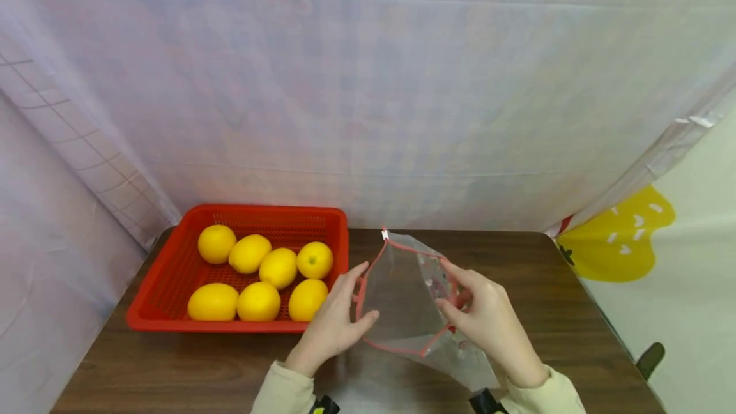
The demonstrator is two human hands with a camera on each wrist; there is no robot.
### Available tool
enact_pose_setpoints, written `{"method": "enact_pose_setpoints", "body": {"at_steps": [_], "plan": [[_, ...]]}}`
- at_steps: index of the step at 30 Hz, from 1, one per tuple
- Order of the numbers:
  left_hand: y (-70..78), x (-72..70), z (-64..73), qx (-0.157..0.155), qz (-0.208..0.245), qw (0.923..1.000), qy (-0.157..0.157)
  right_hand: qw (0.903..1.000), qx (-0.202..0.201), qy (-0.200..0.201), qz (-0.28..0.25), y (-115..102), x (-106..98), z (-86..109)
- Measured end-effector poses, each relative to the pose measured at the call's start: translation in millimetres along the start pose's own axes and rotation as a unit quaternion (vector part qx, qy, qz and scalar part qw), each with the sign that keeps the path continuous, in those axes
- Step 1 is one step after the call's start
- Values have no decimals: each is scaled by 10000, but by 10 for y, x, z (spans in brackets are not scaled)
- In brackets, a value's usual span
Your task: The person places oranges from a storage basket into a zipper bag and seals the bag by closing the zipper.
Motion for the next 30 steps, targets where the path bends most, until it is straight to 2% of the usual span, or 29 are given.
{"method": "enact_pose_setpoints", "body": {"at_steps": [4, 8, 13, 16, 21, 30], "plan": [[-71, -55, 18, -20, 146, 9996, 230, 9999, 151, -24, 7, 4, 29, 3], [-164, -145, 38, -145, -139, 9972, 716, 9998, 221, -29, 17, 10, 54, 12], [-302, -269, 68, -391, -659, 9876, 1372, 9997, 231, -19, -62, 32, 97, 23], [-389, -330, 71, -547, -869, 9813, 1625, 9996, 244, -35, -144, 52, 129, 32], [-510, -386, 56, -865, -1157, 9748, 1698, 9990, 323, -166, -260, 98, 172, 32], [-636, -382, -8, -1032, -1559, 9706, 1515, 9961, 623, -524, -326, 137, 201, 0]]}}
Point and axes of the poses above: each hand's wrist, its own z-axis away from the middle knuckle, its own x-axis out of the palm, y = z × x, the point moved 2 cm from there along -z, towards the middle knuckle, and after that the axes turned 10 degrees about -x, right-handed, at the moved point
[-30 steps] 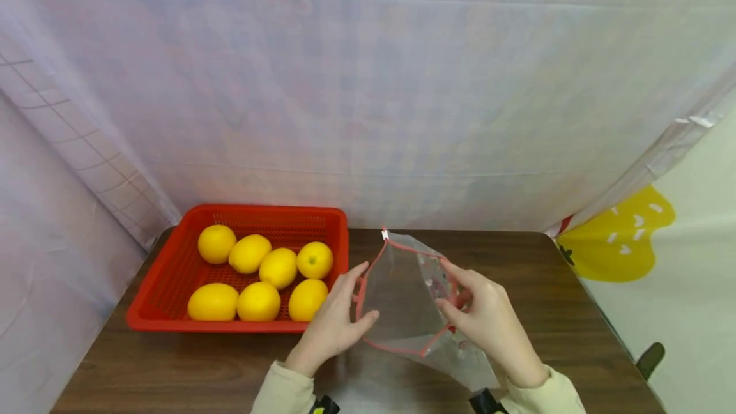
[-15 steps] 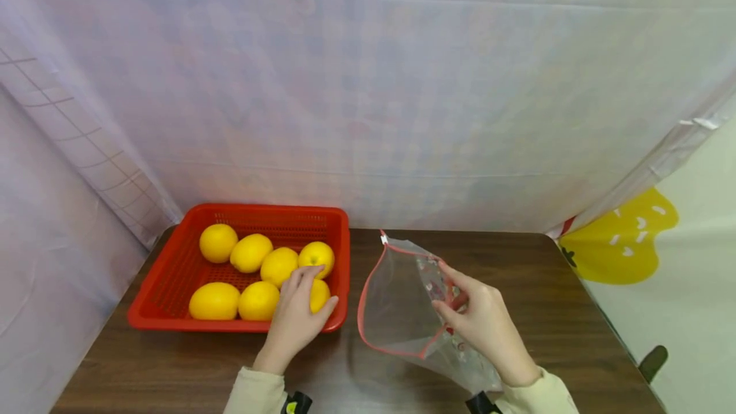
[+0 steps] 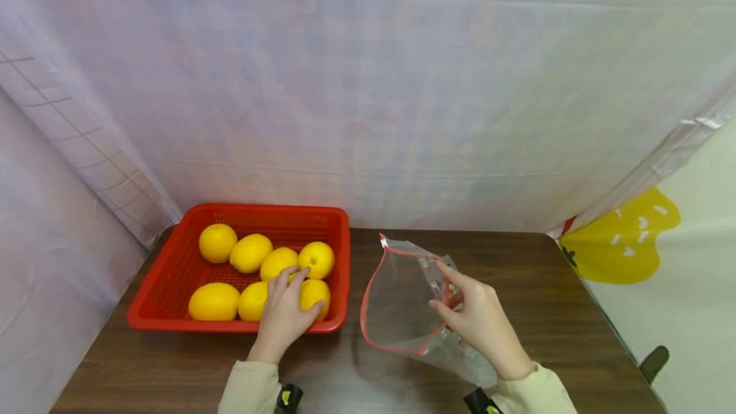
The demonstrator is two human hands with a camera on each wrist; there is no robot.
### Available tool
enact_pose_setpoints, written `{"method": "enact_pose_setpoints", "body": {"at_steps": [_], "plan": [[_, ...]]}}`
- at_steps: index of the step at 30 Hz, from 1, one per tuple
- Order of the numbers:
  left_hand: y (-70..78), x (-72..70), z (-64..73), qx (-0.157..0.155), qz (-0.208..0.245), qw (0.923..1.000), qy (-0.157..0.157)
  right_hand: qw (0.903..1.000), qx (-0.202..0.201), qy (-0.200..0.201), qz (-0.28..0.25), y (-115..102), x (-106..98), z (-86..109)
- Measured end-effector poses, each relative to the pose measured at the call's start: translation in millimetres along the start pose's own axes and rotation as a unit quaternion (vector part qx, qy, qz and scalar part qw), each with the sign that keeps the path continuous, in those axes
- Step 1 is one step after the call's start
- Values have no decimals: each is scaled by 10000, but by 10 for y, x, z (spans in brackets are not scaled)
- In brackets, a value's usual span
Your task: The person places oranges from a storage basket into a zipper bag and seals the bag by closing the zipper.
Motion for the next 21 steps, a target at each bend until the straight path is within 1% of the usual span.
{"method": "enact_pose_setpoints", "body": {"at_steps": [3, 11, 21], "plan": [[-6, 15, -15, 24, -129, 9999, -52, 10000, 19, -41, 42, 11, 5, -9], [-3, 46, -76, 124, -391, 9989, -216, 9999, -78, 25, 148, 14, 19, -28], [-31, 109, -139, -28, -420, 9974, -580, 9997, -161, 71, 164, 25, 43, -32]]}}
Point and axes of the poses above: each hand's wrist, its own z-axis away from the middle knuckle, its own x-axis out of the palm, y = z × x, the point moved 2 cm from there along -z, towards the middle knuckle, and after that the axes turned 10 degrees about -x, right-handed, at the moved point
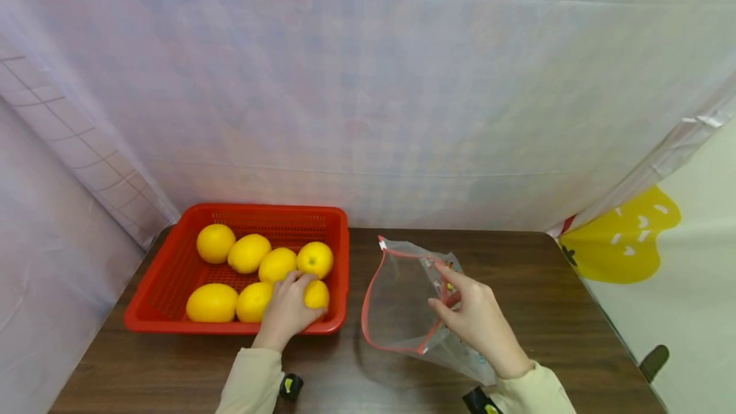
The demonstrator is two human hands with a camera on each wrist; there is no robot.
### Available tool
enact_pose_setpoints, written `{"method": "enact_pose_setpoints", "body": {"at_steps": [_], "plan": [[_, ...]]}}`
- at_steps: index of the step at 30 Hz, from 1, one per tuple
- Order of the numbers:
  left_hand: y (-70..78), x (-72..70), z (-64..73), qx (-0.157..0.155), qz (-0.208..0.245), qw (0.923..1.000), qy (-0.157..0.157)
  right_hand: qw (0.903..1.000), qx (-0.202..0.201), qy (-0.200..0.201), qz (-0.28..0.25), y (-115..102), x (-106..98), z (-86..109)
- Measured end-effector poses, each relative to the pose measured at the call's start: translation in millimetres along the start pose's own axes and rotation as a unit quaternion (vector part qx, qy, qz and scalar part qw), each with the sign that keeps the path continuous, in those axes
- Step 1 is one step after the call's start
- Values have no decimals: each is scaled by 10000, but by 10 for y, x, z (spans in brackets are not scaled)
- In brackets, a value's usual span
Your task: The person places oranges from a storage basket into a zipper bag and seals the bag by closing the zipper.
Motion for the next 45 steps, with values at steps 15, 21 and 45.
{"method": "enact_pose_setpoints", "body": {"at_steps": [15, 21, 45], "plan": [[21, -2, -62, -215, 193, 9960, -851, 9999, -128, -3, 115, -5, -15, -9], [19, 8, -93, -152, 222, 9939, -1066, 9997, -156, -10, 181, -4, -28, -20], [-12, 18, -62, -250, 320, 9974, -598, 9999, -39, -64, 131, -13, -13, -11]]}}
Point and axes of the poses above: each hand's wrist, its own z-axis away from the middle knuckle, its own x-axis out of the palm, y = z × x, the point moved 2 cm from there along -z, towards the middle knuckle, and after that the axes turned 10 degrees about -x, right-handed, at the moved point
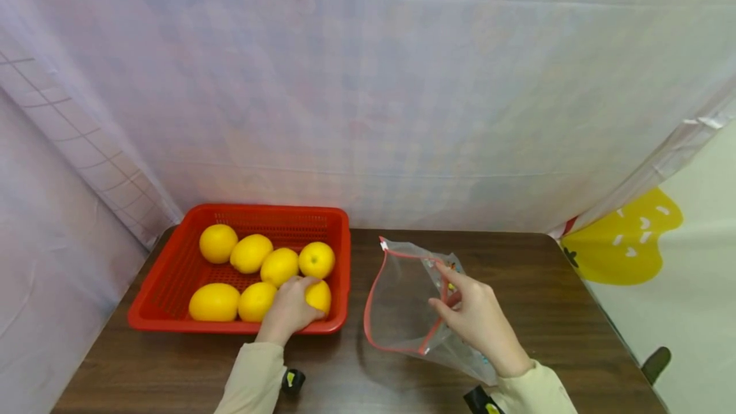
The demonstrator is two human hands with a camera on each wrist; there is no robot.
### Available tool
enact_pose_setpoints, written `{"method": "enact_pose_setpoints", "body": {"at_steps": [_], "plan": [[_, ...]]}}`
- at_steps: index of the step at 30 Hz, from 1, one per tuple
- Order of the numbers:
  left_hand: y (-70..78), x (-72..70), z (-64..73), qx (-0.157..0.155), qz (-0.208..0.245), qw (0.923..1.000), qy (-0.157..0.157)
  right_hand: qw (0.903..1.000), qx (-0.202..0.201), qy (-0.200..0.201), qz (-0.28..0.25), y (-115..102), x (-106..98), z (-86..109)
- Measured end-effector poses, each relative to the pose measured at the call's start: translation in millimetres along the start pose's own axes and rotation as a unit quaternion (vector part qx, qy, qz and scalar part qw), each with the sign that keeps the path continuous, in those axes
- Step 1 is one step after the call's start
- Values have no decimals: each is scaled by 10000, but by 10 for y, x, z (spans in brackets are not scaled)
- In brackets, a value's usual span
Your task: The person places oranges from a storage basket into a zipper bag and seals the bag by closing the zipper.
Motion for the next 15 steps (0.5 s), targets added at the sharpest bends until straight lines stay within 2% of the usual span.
{"method": "enact_pose_setpoints", "body": {"at_steps": [15], "plan": [[-51, 9, 12, -164, 480, 9979, 393, 9999, 119, 2, -54, -9, -4, 4]]}}
Point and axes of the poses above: each hand's wrist, its own z-axis away from the middle knuckle, its own x-axis out of the palm, y = z × x, the point moved 2 cm from there along -z, towards the middle knuckle, and after that the axes turned 10 degrees about -x, right-handed, at the moved point
